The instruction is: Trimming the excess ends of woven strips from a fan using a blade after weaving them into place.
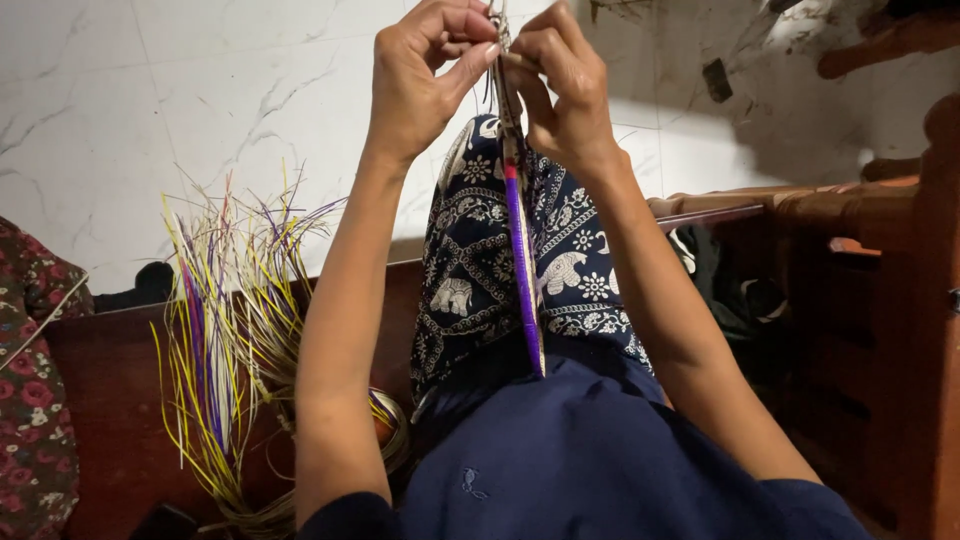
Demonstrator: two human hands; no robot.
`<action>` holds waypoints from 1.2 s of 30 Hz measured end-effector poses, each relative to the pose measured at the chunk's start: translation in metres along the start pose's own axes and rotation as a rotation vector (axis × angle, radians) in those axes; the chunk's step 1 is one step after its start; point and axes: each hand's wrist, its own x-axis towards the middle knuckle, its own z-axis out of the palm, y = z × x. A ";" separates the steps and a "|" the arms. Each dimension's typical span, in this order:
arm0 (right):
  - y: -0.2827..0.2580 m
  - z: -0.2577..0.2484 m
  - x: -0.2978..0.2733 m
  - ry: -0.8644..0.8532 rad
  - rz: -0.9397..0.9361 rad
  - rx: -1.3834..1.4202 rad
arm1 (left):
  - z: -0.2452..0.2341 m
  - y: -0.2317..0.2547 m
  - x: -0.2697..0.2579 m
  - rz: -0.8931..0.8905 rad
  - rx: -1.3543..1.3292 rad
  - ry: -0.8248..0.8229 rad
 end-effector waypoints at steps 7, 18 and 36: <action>-0.005 0.001 -0.016 -0.081 0.109 -0.040 | 0.000 -0.010 -0.003 -0.084 -0.126 0.030; -0.018 0.001 -0.007 -0.101 0.098 0.005 | 0.008 -0.003 0.001 0.024 0.149 0.102; 0.023 -0.150 -0.275 0.281 1.140 -0.259 | 0.033 -0.005 0.014 0.049 -0.040 -0.003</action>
